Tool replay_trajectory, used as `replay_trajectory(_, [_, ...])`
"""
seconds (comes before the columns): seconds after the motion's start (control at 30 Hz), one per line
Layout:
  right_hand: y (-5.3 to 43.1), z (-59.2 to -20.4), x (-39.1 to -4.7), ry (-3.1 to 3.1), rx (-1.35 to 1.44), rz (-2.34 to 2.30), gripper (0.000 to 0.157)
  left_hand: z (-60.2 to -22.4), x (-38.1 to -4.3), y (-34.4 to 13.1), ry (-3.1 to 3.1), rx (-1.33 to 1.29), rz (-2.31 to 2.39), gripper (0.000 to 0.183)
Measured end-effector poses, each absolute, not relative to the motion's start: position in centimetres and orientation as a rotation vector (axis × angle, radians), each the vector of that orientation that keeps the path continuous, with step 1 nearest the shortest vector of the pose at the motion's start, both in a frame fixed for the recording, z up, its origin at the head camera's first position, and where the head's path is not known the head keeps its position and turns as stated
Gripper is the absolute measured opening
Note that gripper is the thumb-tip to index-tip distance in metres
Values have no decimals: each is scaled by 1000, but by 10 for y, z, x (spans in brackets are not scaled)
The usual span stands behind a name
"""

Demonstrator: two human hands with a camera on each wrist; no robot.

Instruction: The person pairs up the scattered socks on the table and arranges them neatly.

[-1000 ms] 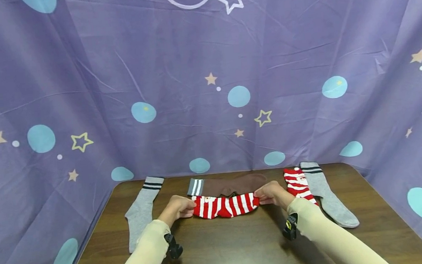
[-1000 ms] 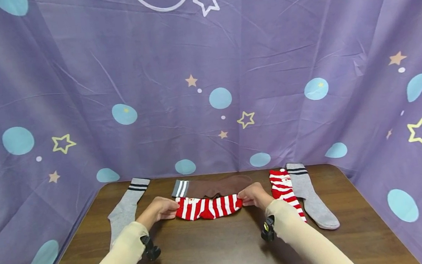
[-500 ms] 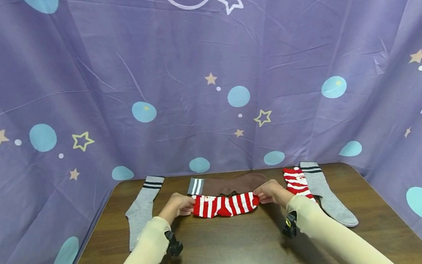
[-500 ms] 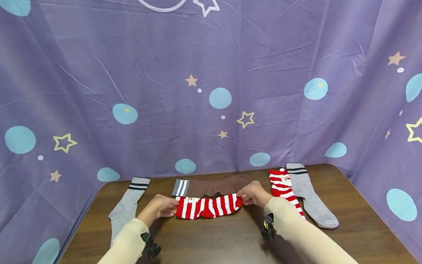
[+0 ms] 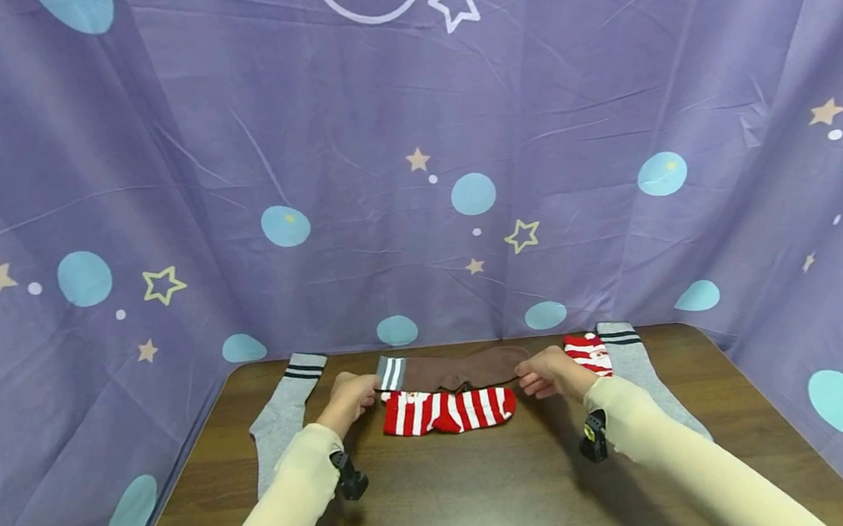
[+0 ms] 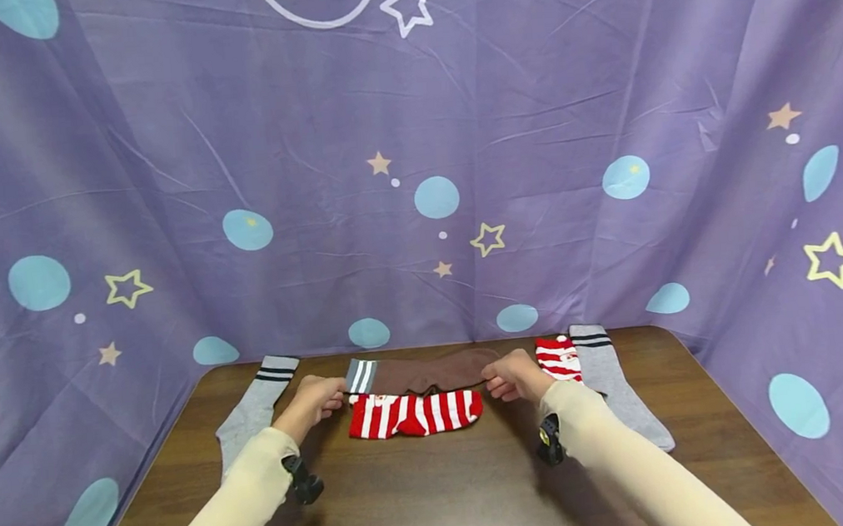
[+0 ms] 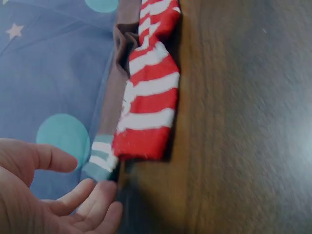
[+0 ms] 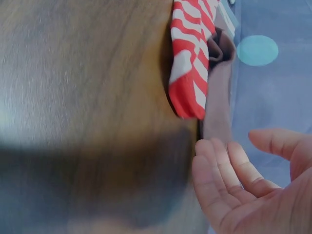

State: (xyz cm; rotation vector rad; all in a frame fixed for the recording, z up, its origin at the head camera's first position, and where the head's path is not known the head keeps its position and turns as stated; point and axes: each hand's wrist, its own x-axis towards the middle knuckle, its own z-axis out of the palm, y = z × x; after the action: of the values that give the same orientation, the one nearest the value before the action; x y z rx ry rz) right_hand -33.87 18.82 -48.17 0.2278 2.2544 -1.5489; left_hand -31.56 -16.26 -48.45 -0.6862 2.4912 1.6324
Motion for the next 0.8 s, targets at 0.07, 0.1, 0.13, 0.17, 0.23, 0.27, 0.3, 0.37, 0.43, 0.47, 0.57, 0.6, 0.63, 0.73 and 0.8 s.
replay_trajectory(0.07, [193, -478, -340, 2265, 220, -1534, 31, -481, -317, -156, 2565, -695, 1606, 21])
replay_trajectory(0.1, [196, -475, -340, 2271, 219, -1530, 31, -480, -317, -152, 2590, -700, 1604, 21])
replay_trajectory(0.13, [199, -473, -341, 2276, 225, -1529, 31, -478, -318, -148, 2611, -699, 1610, 22])
replay_trajectory(0.17, [202, -470, -341, 2283, 226, -1525, 31, -476, -319, -143, 2622, -692, 1625, 21])
replay_trajectory(0.23, [207, -464, -342, 2283, 235, -1532, 30, -471, -321, -132, 2596, -689, 1689, 18])
replay_trajectory(0.27, [210, -461, -343, 2281, 239, -1539, 28, -469, -322, -127, 2587, -682, 1716, 15])
replay_trajectory(0.3, [213, -458, -344, 2277, 233, -1543, 25, -466, -322, -121, 2577, -671, 1745, 15])
replay_trajectory(0.37, [219, -452, -345, 2277, 236, -1550, 18, -462, -324, -109, 2560, -645, 1778, 15])
replay_trajectory(0.43, [225, -447, -347, 2280, 235, -1551, 13, -458, -324, -97, 2538, -594, 1817, 20])
replay_trajectory(0.47, [228, -445, -348, 2285, 234, -1549, 12, -456, -324, -91, 2518, -561, 1833, 22])
replay_trajectory(0.57, [237, -438, -350, 2297, 240, -1535, 13, -453, -325, -74, 2423, -491, 1902, 28])
replay_trajectory(0.6, [240, -435, -350, 2292, 228, -1529, 14, -452, -325, -68, 2395, -471, 1925, 30])
replay_trajectory(0.63, [244, -433, -350, 2288, 221, -1527, 17, -452, -325, -63, 2373, -452, 1938, 31])
replay_trajectory(0.73, [259, -430, -352, 2248, 167, -1548, 20, -451, -327, -46, 2304, -397, 1988, 37])
replay_trajectory(0.8, [267, -427, -351, 2237, 153, -1561, 25, -450, -327, -35, 2245, -359, 2015, 39])
